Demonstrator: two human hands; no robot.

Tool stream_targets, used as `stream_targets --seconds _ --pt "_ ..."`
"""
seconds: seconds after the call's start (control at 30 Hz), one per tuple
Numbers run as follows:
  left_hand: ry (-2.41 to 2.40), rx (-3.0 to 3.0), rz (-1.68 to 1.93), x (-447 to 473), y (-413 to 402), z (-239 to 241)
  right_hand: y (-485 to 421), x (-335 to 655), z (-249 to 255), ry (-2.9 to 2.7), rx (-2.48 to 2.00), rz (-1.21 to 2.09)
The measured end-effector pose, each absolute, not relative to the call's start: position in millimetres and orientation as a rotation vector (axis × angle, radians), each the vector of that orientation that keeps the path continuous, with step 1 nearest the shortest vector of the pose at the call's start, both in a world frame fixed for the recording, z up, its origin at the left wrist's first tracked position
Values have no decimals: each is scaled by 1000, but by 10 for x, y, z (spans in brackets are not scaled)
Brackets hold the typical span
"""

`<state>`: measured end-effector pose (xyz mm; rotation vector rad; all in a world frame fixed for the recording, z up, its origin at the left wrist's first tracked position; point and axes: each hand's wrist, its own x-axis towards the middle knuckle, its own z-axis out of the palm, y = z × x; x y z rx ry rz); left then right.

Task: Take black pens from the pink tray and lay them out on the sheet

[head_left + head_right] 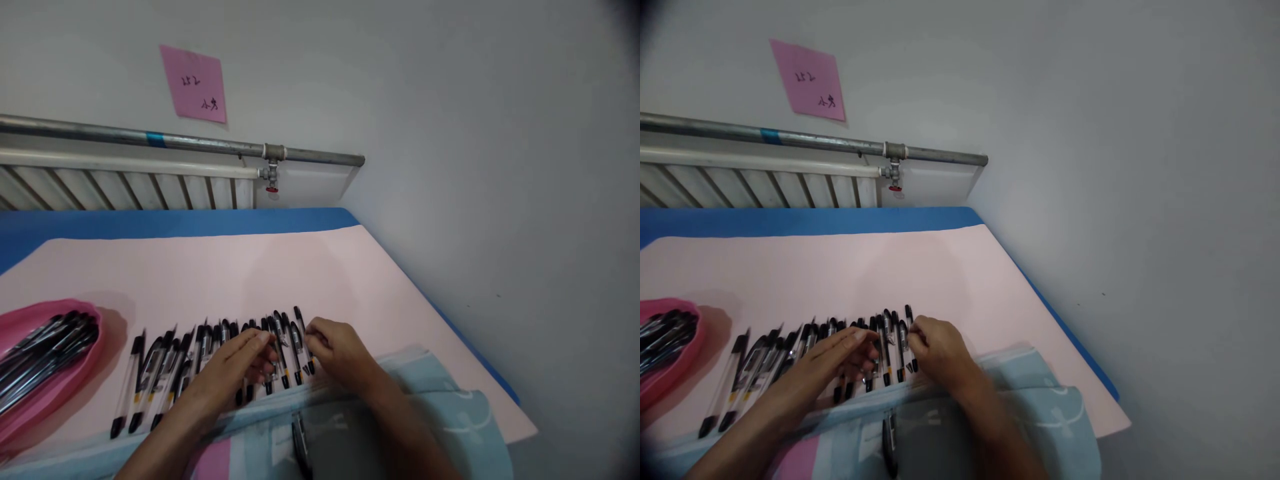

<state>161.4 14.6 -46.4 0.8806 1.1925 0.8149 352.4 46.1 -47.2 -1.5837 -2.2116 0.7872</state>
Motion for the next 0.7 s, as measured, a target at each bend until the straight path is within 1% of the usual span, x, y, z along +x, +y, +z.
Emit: stream_targets --seconds 0.13,0.23,0.43,0.6,0.7 --pt "1198 896 809 1608 143 -449 362 3538 -373 -2240 -1232 1418" --pt "1217 898 825 1614 150 -442 308 3558 -333 -2306 -1159 1620" --pt "1207 903 797 1608 164 -477 252 3511 -342 -2477 -1030 1676" --pt "1212 897 803 1600 152 -476 212 3470 -372 -2490 -1047 1585" --pt "1223 903 809 1609 151 -439 262 3487 -350 -2364 -1022 1527"
